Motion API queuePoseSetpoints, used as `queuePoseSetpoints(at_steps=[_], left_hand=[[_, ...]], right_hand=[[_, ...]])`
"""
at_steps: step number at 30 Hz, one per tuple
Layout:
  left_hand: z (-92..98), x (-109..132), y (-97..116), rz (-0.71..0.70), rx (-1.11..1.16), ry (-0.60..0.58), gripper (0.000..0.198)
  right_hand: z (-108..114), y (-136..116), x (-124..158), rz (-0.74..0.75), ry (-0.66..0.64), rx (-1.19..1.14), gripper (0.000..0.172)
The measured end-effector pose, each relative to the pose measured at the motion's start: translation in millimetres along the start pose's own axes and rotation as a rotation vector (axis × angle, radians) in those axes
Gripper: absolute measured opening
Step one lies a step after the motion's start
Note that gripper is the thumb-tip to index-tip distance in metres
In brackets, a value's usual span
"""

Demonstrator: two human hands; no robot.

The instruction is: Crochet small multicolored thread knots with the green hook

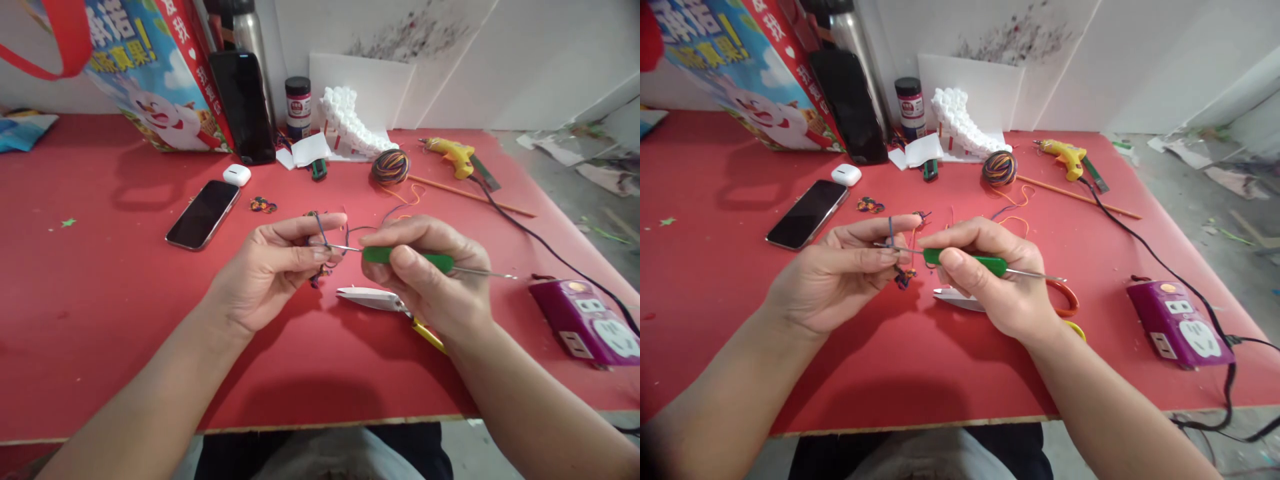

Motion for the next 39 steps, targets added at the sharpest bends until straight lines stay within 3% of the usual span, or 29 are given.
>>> queuePoseSetpoints(at_steps=[7, 16, 24, 30, 35, 39], left_hand=[[-7.0, 2.7, -10.4, -0.099, 0.025, 0.061, 0.031], [-3.9, 1.3, -7.0, -0.195, -0.064, 0.088, 0.024], [-9.4, 3.4, -7.3, -0.327, -0.028, 0.202, 0.029], [-13.4, 1.2, -17.7, -0.233, 0.066, 0.219, 0.028], [-10.7, 0.6, -9.0, -0.127, 0.077, 0.162, 0.026], [-2.1, 1.5, 3.1, -0.139, 0.009, 0.145, 0.029]], right_hand=[[-12.7, 6.1, 5.8, -0.023, 0.102, -0.042, 0.012], [-11.9, 4.5, 5.5, 0.008, 0.098, 0.012, 0.012], [-19.1, 0.2, 10.2, 0.164, 0.14, 0.3, 0.014], [-32.4, 4.0, 14.5, 0.343, 0.134, 0.552, 0.023], [-27.4, 1.8, 10.2, 0.474, 0.005, 0.517, 0.031], [-17.4, -5.0, 3.7, 0.441, -0.049, 0.446, 0.029]])
Point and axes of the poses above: each hand's wrist, its own x-axis away from the middle knuckle, its own z-axis out of the back of the hand, y = z × x, the point moved 3 cm from there along -x, towards the middle knuckle, and after that the axes turned 2 degrees about -y, right-handed, at the moved point
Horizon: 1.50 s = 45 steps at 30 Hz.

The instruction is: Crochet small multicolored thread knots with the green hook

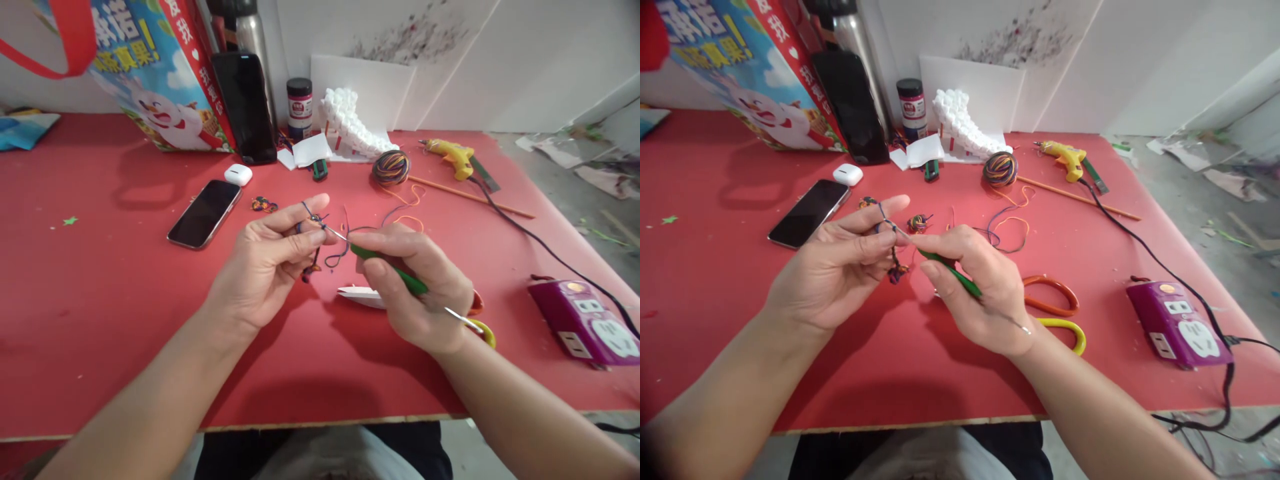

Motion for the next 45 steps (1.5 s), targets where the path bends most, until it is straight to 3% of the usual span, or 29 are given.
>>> queuePoseSetpoints(at_steps=[20, 27, 33, 40, 45], left_hand=[[8.6, -0.2, 10.5, 0.089, -0.11, -0.12, 0.031], [-0.4, 0.9, 3.2, 0.047, -0.086, -0.116, 0.029], [-6.1, 4.4, -10.2, 0.009, -0.014, -0.036, 0.027], [-4.9, 3.1, -11.5, 0.083, -0.009, -0.144, 0.023], [-3.0, 0.6, -11.2, 0.059, 0.002, -0.132, 0.021]], right_hand=[[28.0, 6.3, -6.6, -0.329, -0.004, -0.229, 0.013], [15.6, 12.5, -2.0, -0.428, 0.047, -0.416, 0.017], [-1.0, 7.4, 8.3, -0.451, 0.163, -0.332, 0.016], [-1.2, 10.5, 5.9, -0.479, 0.131, -0.367, 0.02], [-1.3, 11.2, 2.9, -0.468, 0.133, -0.39, 0.018]])
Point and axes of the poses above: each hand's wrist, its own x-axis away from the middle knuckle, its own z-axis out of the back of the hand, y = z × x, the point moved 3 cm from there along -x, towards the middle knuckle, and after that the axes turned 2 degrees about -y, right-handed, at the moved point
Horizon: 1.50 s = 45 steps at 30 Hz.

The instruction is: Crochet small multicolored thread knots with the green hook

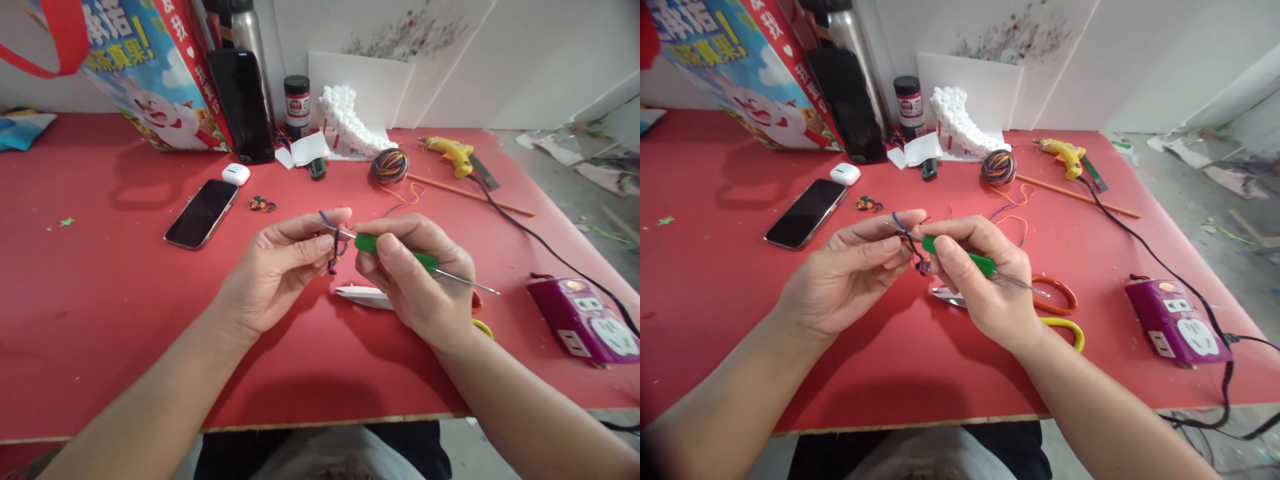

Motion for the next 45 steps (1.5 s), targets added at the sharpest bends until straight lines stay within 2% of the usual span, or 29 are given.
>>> queuePoseSetpoints(at_steps=[4, 8, 15, 20, 26, 35, 45], left_hand=[[0.9, -2.5, -1.2, -0.023, -0.003, 0.034, 0.021], [0.8, -2.6, 0.9, -0.073, -0.028, 0.105, 0.025], [-5.5, 2.5, -4.2, -0.227, -0.072, 0.25, 0.028], [-5.9, 1.5, -11.2, -0.121, 0.054, 0.268, 0.027], [2.2, 0.7, 2.6, -0.026, 0.056, 0.181, 0.029], [11.1, 0.2, 16.6, -0.037, -0.028, 0.174, 0.031], [13.5, 0.2, 19.5, 0.044, -0.053, 0.094, 0.032]], right_hand=[[-0.2, 0.4, 0.6, 0.007, -0.001, -0.037, 0.016], [1.2, 1.3, 3.2, -0.004, 0.028, 0.039, 0.017], [-6.3, -1.0, 7.6, 0.141, 0.057, 0.269, 0.015], [-14.8, -0.2, 12.4, 0.31, 0.026, 0.469, 0.02], [-7.9, -0.4, 8.3, 0.412, -0.11, 0.364, 0.03], [1.1, -14.6, -1.3, 0.375, -0.127, 0.359, 0.025], [18.5, -15.6, -3.9, 0.101, -0.081, 0.142, 0.012]])
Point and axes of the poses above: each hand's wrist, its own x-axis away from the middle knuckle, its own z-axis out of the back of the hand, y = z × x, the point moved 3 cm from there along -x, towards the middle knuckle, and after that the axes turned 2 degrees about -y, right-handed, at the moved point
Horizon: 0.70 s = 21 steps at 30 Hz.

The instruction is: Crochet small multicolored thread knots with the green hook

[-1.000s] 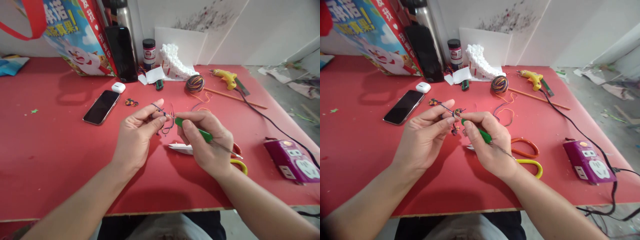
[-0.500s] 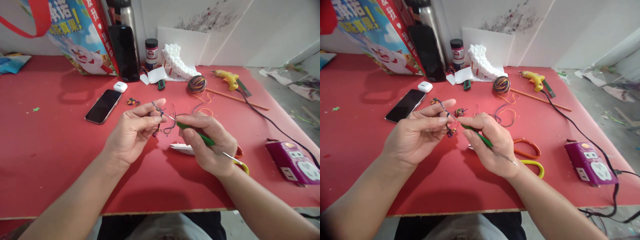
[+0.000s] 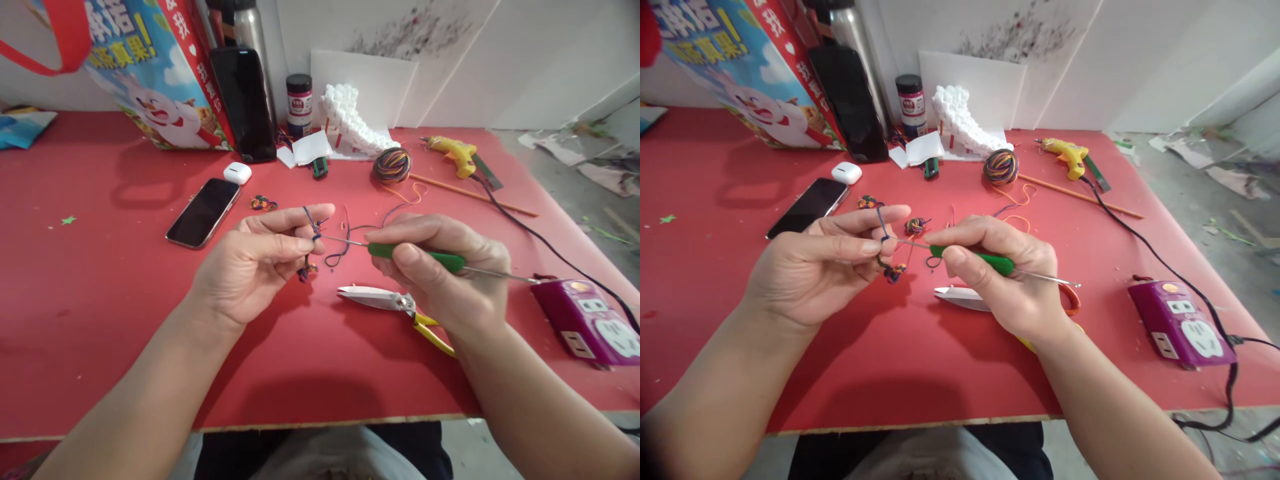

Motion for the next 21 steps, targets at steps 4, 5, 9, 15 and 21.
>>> queuePoseSetpoints(at_steps=[4, 5, 9, 15, 21], left_hand=[[0.7, 0.0, 0.2, 0.008, -0.013, -0.013, 0.032], [0.5, -0.1, 0.0, 0.011, -0.017, -0.019, 0.032], [-3.3, -0.7, -4.1, -0.023, -0.017, -0.04, 0.032], [-13.4, 0.9, -15.4, -0.068, 0.035, -0.065, 0.034], [-13.4, 1.0, -14.7, -0.076, 0.001, -0.067, 0.031]], right_hand=[[3.4, 2.7, -1.4, -0.09, 0.025, -0.077, 0.017], [3.0, 3.7, -1.8, -0.1, 0.016, -0.1, 0.017], [-4.8, 10.2, -1.4, -0.15, -0.012, -0.241, 0.017], [-17.8, 15.1, 3.6, -0.176, 0.036, -0.295, 0.015], [-17.9, 13.0, 3.3, -0.176, 0.047, -0.328, 0.011]])
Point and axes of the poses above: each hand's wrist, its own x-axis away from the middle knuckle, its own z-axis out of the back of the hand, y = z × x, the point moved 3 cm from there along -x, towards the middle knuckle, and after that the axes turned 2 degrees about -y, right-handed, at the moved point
